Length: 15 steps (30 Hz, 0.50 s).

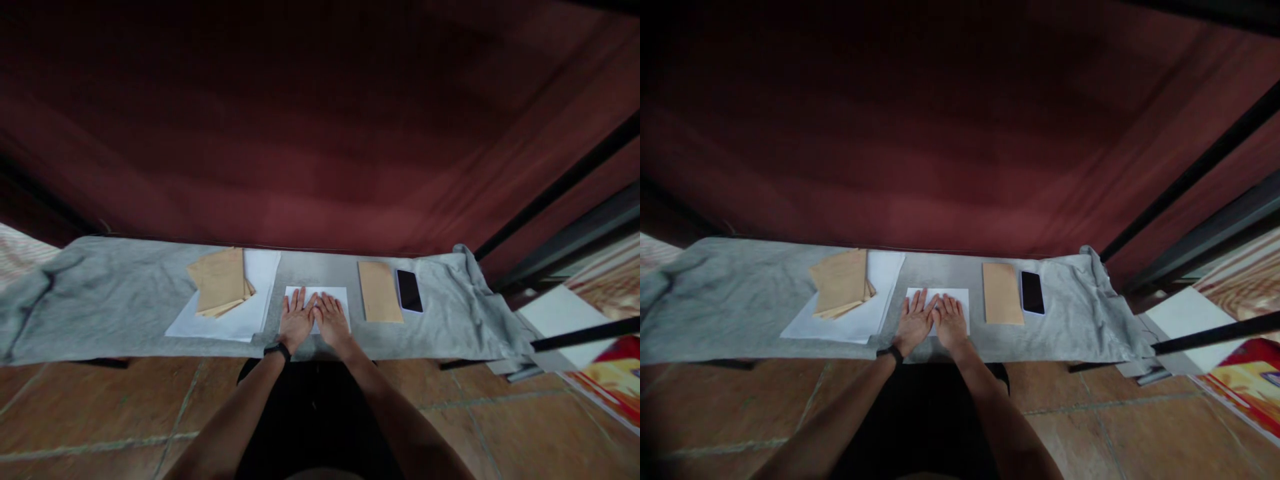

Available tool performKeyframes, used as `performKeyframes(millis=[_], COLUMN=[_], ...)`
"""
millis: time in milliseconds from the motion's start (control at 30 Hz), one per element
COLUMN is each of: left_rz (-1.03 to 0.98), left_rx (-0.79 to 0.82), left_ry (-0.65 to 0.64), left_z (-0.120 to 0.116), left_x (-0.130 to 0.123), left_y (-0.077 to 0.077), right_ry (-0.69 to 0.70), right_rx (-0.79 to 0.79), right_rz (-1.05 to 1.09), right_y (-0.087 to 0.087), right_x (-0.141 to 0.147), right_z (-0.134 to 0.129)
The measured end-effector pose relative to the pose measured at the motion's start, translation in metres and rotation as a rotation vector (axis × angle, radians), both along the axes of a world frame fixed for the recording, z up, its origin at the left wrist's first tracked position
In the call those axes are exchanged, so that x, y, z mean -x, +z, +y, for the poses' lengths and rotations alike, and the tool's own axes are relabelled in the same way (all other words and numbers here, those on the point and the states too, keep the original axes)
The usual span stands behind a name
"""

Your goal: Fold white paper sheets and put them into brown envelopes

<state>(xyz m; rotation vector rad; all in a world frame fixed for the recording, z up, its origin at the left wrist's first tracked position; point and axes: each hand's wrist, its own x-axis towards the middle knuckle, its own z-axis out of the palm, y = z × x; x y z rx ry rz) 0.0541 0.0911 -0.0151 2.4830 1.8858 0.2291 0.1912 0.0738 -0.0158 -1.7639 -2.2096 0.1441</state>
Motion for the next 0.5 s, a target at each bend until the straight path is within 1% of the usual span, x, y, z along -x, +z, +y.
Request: performKeyframes(millis=[100, 200, 333, 500], left_rz=[0.000, -0.014, -0.033, -0.081], left_rx=[-0.003, -0.017, -0.052, -0.125], left_ry=[0.009, 0.030, 0.077, 0.136], left_z=[0.000, 0.001, 0.007, 0.012], left_x=[-0.001, -0.002, 0.000, 0.010], left_y=[0.002, 0.001, -0.006, -0.015], right_ry=[-0.035, -0.099, -0.173, -0.237], right_rx=[0.023, -0.005, -0.065, -0.149], right_rz=[-0.025, -0.044, -0.061, -0.041], right_y=[-0.003, -0.010, -0.020, -0.029], right_x=[0.000, -0.005, -0.013, -0.017], right_z=[0.013, 0.017, 0.017, 0.013])
